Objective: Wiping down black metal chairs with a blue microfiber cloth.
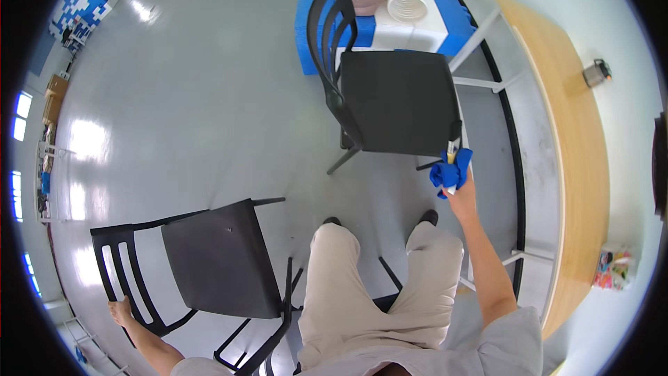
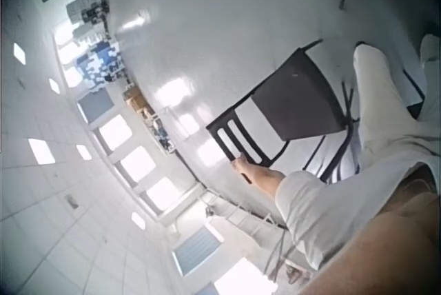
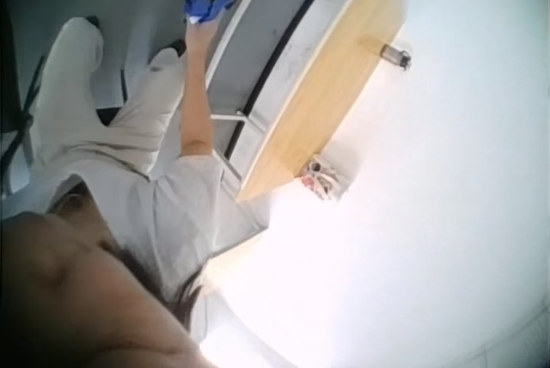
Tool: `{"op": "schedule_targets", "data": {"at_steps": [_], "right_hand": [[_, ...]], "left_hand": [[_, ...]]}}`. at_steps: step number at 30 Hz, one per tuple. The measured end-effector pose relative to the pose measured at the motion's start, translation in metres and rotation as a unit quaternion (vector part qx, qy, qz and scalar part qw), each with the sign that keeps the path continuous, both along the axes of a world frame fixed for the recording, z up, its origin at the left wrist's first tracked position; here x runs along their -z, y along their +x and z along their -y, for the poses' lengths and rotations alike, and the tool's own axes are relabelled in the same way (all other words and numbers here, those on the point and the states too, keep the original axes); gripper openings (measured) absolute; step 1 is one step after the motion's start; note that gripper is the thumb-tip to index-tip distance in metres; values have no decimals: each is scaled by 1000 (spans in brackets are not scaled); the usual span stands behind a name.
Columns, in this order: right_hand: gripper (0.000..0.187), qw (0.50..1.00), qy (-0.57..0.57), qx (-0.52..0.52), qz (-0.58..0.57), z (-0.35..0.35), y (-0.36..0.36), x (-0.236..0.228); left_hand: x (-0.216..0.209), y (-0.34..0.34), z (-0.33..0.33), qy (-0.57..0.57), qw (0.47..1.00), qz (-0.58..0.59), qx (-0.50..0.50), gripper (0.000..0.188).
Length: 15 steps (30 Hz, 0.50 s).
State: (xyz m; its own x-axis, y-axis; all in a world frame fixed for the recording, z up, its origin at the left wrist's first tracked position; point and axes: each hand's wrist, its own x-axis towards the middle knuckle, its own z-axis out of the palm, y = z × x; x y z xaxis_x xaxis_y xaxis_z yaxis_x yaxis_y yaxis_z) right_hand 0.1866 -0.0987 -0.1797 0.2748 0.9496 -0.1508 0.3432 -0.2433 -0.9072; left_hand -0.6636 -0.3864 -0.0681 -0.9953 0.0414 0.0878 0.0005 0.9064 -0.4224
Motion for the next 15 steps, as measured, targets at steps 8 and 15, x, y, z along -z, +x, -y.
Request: {"op": "schedule_targets", "data": {"at_steps": [8, 15], "right_hand": [[60, 992, 85, 29, 93, 68, 2, -27], [55, 977, 138, 2, 165, 117, 22, -105]], "left_hand": [[12, -22, -30, 31, 993, -87, 80, 45], [41, 182, -188, 406, 726, -66, 552, 47]]}}
